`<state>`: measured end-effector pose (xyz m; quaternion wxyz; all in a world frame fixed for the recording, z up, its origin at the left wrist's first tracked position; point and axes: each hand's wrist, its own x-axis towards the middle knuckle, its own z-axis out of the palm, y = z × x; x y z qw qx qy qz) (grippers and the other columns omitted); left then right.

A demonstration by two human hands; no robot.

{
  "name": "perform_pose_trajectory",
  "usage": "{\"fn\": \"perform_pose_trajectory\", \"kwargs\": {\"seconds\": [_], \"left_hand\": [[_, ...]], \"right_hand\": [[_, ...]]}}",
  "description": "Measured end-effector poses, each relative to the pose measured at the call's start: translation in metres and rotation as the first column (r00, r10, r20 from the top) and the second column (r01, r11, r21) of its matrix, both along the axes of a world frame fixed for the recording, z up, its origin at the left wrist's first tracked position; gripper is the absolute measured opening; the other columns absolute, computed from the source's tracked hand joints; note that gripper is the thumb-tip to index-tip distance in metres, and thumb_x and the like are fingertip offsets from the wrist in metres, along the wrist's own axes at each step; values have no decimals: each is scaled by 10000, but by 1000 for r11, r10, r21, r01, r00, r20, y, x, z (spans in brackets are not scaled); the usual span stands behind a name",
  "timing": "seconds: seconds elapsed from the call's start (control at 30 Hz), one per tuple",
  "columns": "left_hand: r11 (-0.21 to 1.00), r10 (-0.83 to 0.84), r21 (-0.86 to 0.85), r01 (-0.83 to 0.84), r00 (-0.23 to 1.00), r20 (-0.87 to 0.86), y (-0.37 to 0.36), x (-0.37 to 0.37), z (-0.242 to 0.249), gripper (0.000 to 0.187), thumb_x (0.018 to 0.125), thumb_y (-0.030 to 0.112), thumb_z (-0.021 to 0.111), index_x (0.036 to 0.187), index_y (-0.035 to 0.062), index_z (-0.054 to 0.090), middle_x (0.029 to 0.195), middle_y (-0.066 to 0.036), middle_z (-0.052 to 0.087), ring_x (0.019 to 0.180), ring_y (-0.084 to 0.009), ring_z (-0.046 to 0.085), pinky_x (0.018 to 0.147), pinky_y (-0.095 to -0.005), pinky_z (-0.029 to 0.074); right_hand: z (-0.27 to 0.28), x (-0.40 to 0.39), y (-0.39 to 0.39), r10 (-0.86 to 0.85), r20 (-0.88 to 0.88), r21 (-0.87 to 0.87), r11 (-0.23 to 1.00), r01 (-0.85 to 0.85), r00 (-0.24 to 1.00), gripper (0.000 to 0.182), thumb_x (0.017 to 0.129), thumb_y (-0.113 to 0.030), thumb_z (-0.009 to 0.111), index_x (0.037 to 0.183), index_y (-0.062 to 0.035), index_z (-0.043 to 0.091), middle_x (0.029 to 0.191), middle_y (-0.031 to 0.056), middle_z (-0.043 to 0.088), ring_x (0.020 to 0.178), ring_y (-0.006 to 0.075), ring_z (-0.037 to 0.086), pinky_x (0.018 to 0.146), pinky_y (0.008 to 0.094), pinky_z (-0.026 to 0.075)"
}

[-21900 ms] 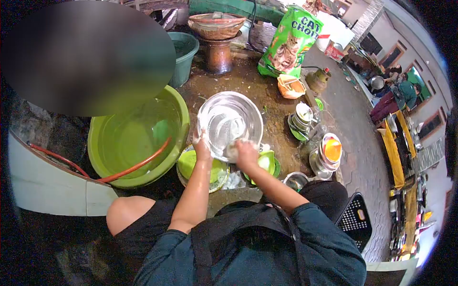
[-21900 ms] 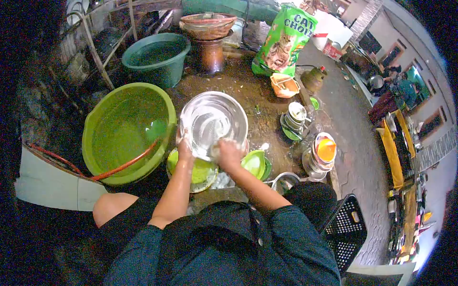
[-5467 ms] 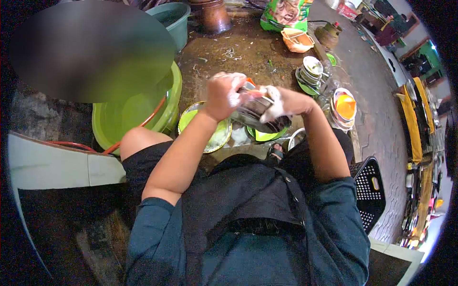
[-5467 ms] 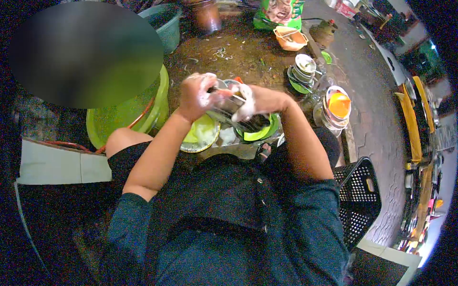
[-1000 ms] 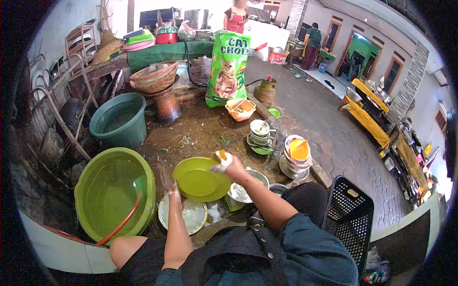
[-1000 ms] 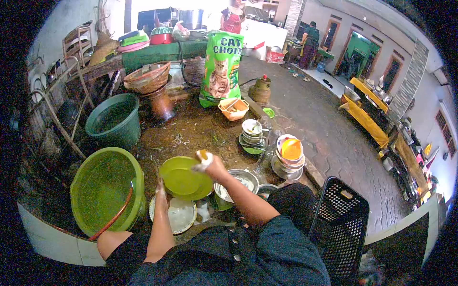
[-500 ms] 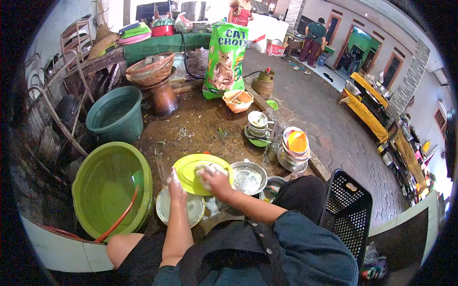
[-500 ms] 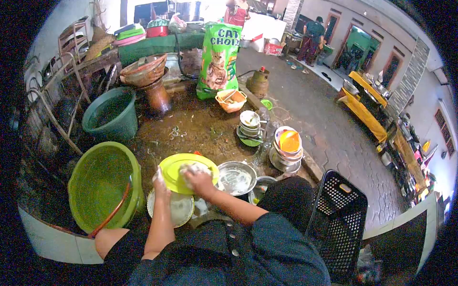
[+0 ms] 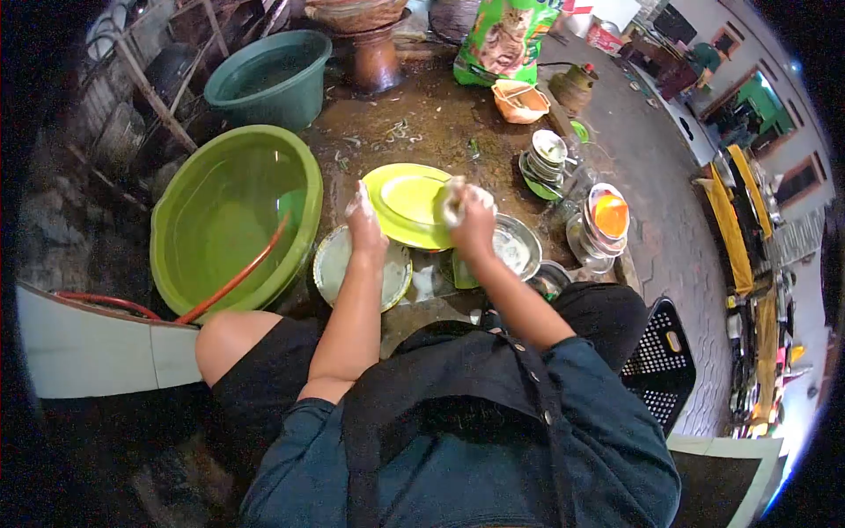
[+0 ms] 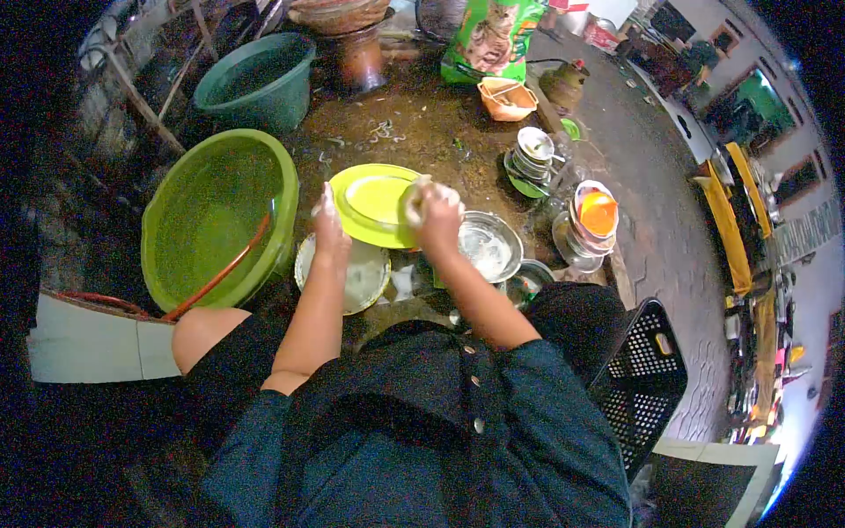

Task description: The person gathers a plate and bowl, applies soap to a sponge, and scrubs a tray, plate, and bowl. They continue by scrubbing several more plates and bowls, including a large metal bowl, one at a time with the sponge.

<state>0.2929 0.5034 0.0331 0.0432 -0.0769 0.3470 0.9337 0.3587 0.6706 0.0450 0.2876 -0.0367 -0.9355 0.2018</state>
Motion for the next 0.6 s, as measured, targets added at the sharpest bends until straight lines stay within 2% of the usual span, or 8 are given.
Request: {"fn": "perform_pose_trajectory", "kwargs": {"seconds": [0.13, 0.2, 0.27, 0.33, 0.37, 0.47, 0.53, 0.6], "left_hand": [[994, -103, -42, 105, 994, 42, 27, 16, -19, 352, 931, 319, 395, 1039, 18, 542, 968, -94, 591, 830, -190, 588, 727, -322, 494], [929, -244, -280, 240, 970, 24, 20, 19, -3, 358, 922, 351, 414, 1063, 50, 547, 952, -80, 592, 816, -166, 580, 695, -299, 488], [925, -364, -113, 362, 931, 2, 18, 18, 14, 358, 918, 346, 431, 1055, 39, 551, 937, -63, 593, 820, -146, 574, 717, -288, 478], [944, -306, -145, 297, 951, -46, 15, 9, 7, 335, 911, 329, 452, 1028, 36, 565, 926, -63, 604, 794, -149, 588, 698, -288, 492], [959, -241, -174, 222, 965, -101, 11, 4, 3, 312, 905, 311, 473, 1000, 33, 580, 915, -63, 615, 768, -152, 602, 680, -288, 507], [945, -310, -153, 291, 943, -120, 4, -1, -7, 326, 908, 308, 471, 1039, 22, 554, 948, -55, 595, 835, -122, 565, 765, -264, 458], [965, -243, -130, 229, 964, -106, 11, 5, -10, 312, 902, 298, 483, 1011, 19, 572, 921, -49, 608, 795, -120, 574, 734, -259, 466], [931, -338, -163, 328, 940, -40, 11, 13, -12, 289, 897, 284, 494, 959, 22, 599, 865, -31, 617, 735, -115, 579, 694, -254, 474]], "right_hand": [[11, 24, -54, 272, -118, 302, 926, -227, 955, 466, 656, -134, 626, 1107, -216, 545, 1022, 133, 576, 866, 332, 555, 764, 470, 407], [15, 9, -42, 304, 68, 59, 950, -308, 950, 487, 654, -111, 616, 1124, -207, 530, 1016, 142, 580, 831, 337, 567, 760, 475, 407], [4, -16, -11, 145, 41, 139, 979, -149, 989, 453, 645, -105, 632, 1087, -119, 534, 882, 136, 603, 798, 328, 574, 703, 452, 433], [18, -25, 22, 4, -51, -43, 999, -6, 999, 418, 715, -164, 626, 1117, -105, 526, 861, 140, 632, 773, 329, 600, 662, 416, 478], [39, -27, 31, -66, 231, -285, 949, 133, 971, 425, 720, -187, 644, 1115, -87, 523, 891, 149, 630, 816, 304, 608, 709, 394, 478], [7, -29, 87, 306, 240, -787, 617, 0, 921, 419, 714, -198, 689, 1071, -34, 543, 881, 39, 641, 781, 162, 592, 713, 301, 465], [14, -8, 97, 473, 280, -887, 459, 38, 835, 358, 708, -192, 699, 1005, -28, 585, 859, 2, 629, 760, 116, 559, 713, 278, 457], [14, 2, 109, 508, 381, -814, 580, 20, 772, 273, 694, -133, 679, 937, -24, 620, 835, 14, 631, 720, 115, 565, 649, 267, 469]]}}
